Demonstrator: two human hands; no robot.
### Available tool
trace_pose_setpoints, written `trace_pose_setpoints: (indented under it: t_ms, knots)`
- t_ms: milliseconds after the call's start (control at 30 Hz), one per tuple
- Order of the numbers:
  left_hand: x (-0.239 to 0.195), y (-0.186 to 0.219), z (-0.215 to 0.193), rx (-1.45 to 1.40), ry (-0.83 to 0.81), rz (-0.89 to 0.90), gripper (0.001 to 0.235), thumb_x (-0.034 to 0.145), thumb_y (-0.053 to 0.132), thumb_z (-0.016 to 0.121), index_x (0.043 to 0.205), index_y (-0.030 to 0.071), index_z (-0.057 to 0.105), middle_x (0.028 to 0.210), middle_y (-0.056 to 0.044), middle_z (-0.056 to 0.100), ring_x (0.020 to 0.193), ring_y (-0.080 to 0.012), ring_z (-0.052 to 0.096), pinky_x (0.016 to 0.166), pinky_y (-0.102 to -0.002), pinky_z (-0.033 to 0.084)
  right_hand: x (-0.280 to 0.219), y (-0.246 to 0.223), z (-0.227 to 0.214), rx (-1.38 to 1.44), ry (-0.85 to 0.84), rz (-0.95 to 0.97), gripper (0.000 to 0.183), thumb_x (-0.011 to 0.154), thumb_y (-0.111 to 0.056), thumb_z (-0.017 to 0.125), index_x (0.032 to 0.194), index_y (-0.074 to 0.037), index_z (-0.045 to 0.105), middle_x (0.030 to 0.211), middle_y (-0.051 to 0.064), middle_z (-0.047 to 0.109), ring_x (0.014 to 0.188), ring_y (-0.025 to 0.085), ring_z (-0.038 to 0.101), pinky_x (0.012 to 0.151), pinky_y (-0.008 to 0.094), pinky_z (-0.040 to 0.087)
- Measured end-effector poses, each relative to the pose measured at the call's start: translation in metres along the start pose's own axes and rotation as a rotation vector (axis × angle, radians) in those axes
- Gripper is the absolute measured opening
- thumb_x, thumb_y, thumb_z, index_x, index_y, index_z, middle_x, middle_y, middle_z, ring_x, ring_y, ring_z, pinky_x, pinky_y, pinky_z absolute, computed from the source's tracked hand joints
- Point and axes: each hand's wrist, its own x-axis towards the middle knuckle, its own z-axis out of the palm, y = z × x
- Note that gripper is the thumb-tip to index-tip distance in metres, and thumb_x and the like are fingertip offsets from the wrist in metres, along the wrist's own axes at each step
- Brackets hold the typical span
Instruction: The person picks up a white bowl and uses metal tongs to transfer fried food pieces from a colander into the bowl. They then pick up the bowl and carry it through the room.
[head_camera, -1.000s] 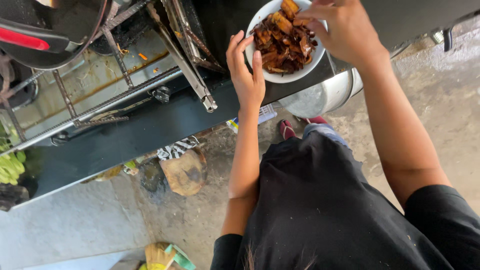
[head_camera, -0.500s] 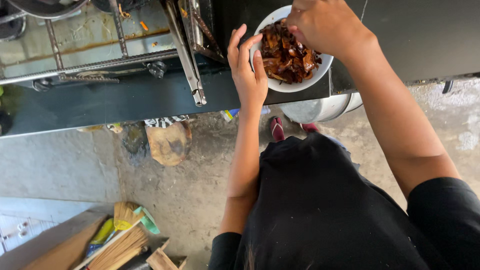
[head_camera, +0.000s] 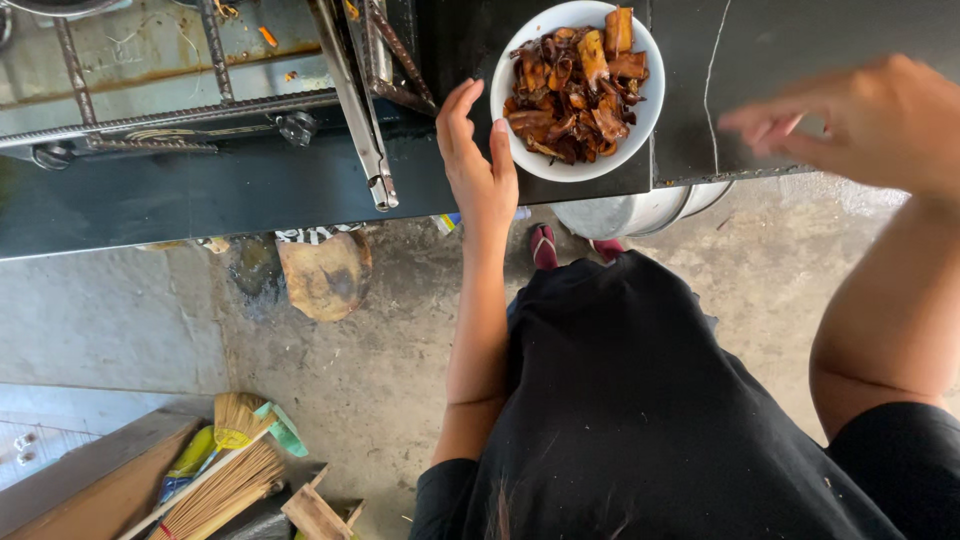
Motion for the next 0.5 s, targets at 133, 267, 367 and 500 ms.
trace_pose_setpoints:
  t_ms: [133,267,367,500]
  knots:
    - [-0.010,-0.014,0.016,-0.036,-0.031,-0.188,0.042,0.105,0.010,0.057,0.146,0.007,0.049,0.132,-0.013,0.056,0.107,-0.0255,0.065,0.091,-0.037,0.059,0.031,-0.001,0.034,-0.028,0.411,0.145,0.013,0.105,-0.013,0.073,0.116,-0.005,0.076,0.089,0.012,0.075,0.074,0.020,0.073,0.063,0.031,0.056]
    - [-0.020,-0.033,0.022,0.052,-0.084,-0.243,0.033,0.107,0.013,0.057,0.139,0.004,0.053,0.119,-0.013,0.063,0.085,-0.0217,0.068,0.075,-0.036,0.057,0.058,-0.004,0.080,0.088,0.446,0.195,0.013,0.110,-0.011,0.075,0.105,0.000,0.073,0.084,0.012,0.073,0.071,0.020,0.072,0.063,0.031,0.056]
    - [-0.021,-0.044,0.023,0.036,-0.021,-0.174,0.029,0.107,0.015,0.057,0.134,0.003,0.058,0.112,-0.012,0.066,0.084,-0.0195,0.068,0.074,-0.035,0.057,0.068,-0.010,0.098,0.062,0.495,0.127,0.019,0.109,-0.008,0.076,0.095,0.003,0.068,0.077,0.014,0.071,0.070,0.025,0.070,0.065,0.033,0.056]
    - [-0.054,-0.039,0.012,-0.256,-0.010,-0.292,0.032,0.107,0.019,0.060,0.134,0.001,0.060,0.091,-0.009,0.067,0.079,-0.0160,0.067,0.071,-0.033,0.055,0.057,-0.027,0.098,0.341,0.471,0.210,0.016,0.112,-0.005,0.070,0.100,0.005,0.064,0.080,0.012,0.072,0.065,0.018,0.072,0.058,0.030,0.055]
